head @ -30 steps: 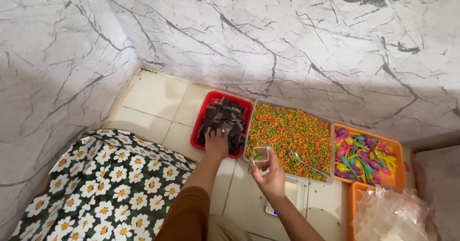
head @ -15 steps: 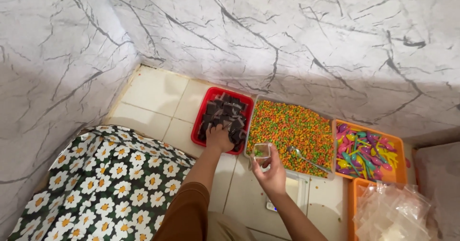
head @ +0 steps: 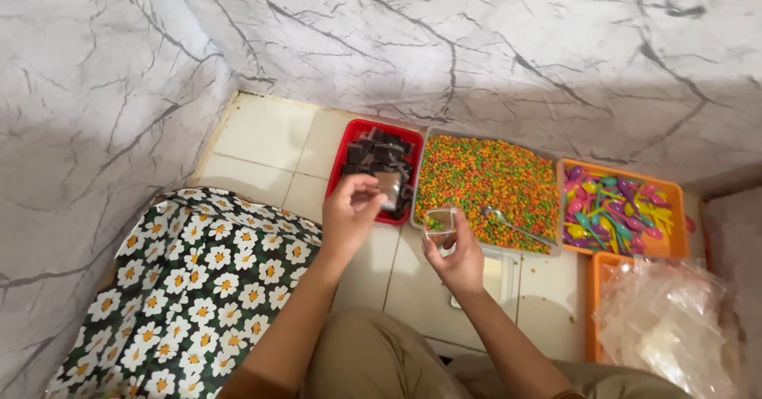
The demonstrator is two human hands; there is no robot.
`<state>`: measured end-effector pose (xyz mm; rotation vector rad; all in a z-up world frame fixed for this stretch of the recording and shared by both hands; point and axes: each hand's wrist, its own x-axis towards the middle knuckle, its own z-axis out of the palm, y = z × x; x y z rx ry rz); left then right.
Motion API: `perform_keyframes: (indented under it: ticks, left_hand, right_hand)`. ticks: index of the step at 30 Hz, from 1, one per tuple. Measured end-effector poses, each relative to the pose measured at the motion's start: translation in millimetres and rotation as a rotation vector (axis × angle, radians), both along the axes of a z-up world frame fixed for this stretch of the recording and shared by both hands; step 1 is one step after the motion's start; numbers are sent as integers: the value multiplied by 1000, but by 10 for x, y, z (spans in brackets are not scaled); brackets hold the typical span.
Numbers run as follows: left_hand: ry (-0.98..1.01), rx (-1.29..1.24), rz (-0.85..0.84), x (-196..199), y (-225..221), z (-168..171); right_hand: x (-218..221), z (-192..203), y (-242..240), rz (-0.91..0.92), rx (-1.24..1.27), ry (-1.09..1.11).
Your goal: Manually scooping small candies into plastic bags, weighing them on a digital scale, and sealing them for distribution.
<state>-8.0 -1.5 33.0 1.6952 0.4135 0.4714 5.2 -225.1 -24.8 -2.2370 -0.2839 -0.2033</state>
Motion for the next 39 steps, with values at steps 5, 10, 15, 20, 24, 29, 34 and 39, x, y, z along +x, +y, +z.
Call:
perform_keyframes:
  ticks: [5,10,15,20,24,29,34,39]
  left_hand:
    - [-295,423,-315,-608,-471,913]
    - [-297,703,-519,-972,-915,1345]
    - [-248,1001,-477,-1117,-1376,1157]
    - [-658,958,-376,-1403,-1794,1494]
    - [-658,1060,-253,-1598,-1957,1374]
    - [-659,1087,-303,-1668,-2163,1389]
    - [-606,1085,-363,-1668,-2320,1545]
    - [-439,1116,-412,-1714,-2363,1401]
  right_hand:
    - [-291,196,-258,-14,-105,14]
    - [-684,674,-530,47,-63,-286]
    - [-1035,994,-845,114,-87,-512]
    - [-1289,1084,-1162,10,-47,-598]
    - [-1361,1149,-1461,2,12,-604]
    - [-1449,1288,-1630,-2,13,-585]
    - [-1408,1267,-1733,-1,33,-631]
    - [-1462,1254,-1746,26,-33,-674]
